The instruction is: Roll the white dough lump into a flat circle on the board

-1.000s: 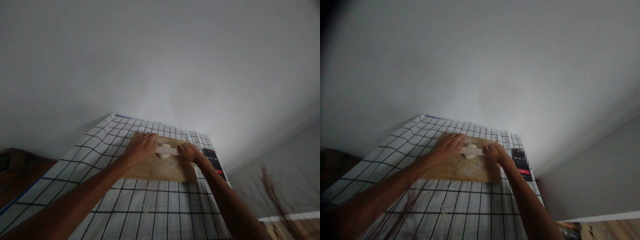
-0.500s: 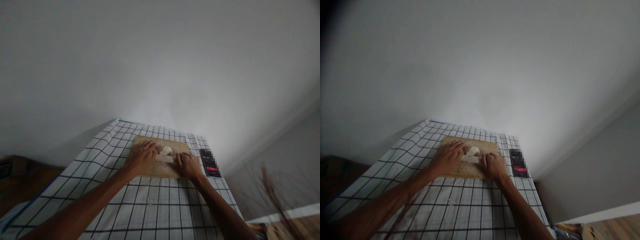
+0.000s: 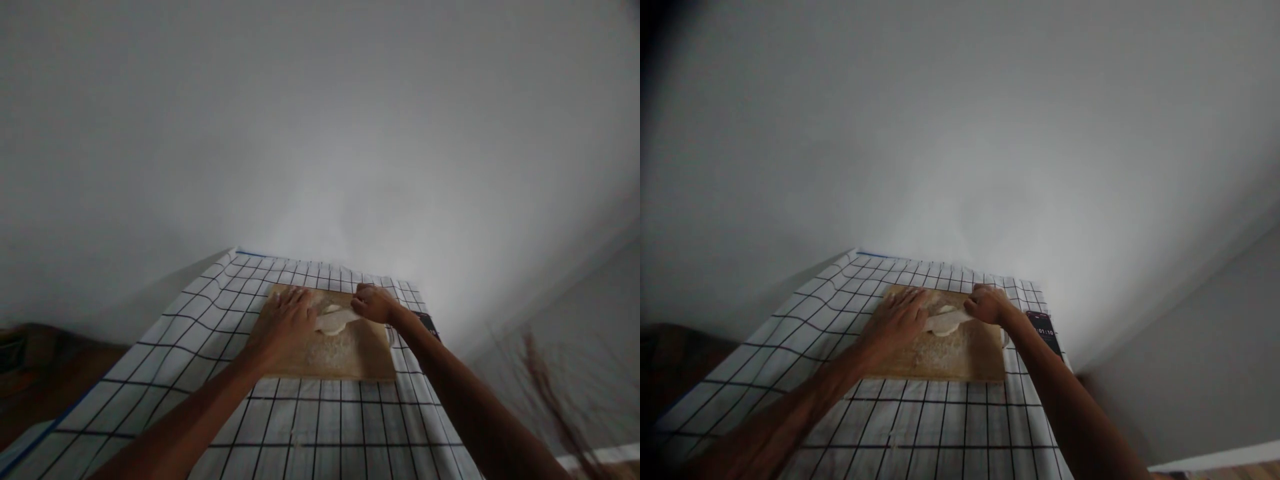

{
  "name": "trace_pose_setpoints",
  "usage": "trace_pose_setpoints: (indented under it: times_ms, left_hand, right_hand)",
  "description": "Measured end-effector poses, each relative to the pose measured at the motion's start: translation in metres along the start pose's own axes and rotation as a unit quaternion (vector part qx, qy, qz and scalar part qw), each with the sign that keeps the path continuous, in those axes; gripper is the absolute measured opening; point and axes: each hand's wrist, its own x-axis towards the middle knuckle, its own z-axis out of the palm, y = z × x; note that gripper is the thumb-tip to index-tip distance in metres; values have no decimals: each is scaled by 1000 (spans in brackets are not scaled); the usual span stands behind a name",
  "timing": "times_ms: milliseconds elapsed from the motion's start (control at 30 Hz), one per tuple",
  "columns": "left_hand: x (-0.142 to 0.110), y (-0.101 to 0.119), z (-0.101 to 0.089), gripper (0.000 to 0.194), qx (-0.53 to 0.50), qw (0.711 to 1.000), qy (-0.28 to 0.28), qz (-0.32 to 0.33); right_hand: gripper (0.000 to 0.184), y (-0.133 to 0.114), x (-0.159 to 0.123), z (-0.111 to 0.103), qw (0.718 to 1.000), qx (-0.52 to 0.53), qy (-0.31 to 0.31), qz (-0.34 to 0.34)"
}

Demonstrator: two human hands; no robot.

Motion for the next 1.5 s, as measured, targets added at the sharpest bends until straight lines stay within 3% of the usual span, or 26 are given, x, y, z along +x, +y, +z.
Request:
trace_pose_setpoints:
  times_ms: [100, 267, 467, 600, 700, 833, 1033, 1200, 1500]
  left_hand:
    - [7, 5, 6, 43, 25, 1000, 13, -9]
    - [9, 11, 13, 47, 26, 999, 39, 19]
    - [-5, 17, 8, 46, -1, 999, 36, 26]
    - [-9, 14, 6, 44, -14, 999, 24, 28]
    - [-4, 5, 9, 43, -3, 999, 16, 30]
    - [9, -8, 23, 47, 20, 1000, 15, -3]
    - [20, -3, 27, 49, 15, 1000, 18, -12]
    - [16, 15, 18, 51, 3, 999, 46, -10]
    - [-8, 21, 17, 48, -2, 997, 72, 14]
  right_hand:
    - [32, 7, -3, 21, 999, 6, 39, -16]
    - [42, 8, -24, 45, 991, 41, 131, -4]
    - [46, -24, -68, 58, 980, 47, 185, 51]
    - [43, -43, -79, 51, 970, 28, 225, 90]
    - [40, -41, -65, 31, 977, 21, 197, 79]
    - [38, -20, -31, 10, 989, 29, 139, 31]
    - [41, 8, -5, 26, 993, 40, 108, -6]
    - [48, 8, -23, 48, 990, 45, 121, 50]
    - [45, -34, -78, 53, 975, 16, 200, 93]
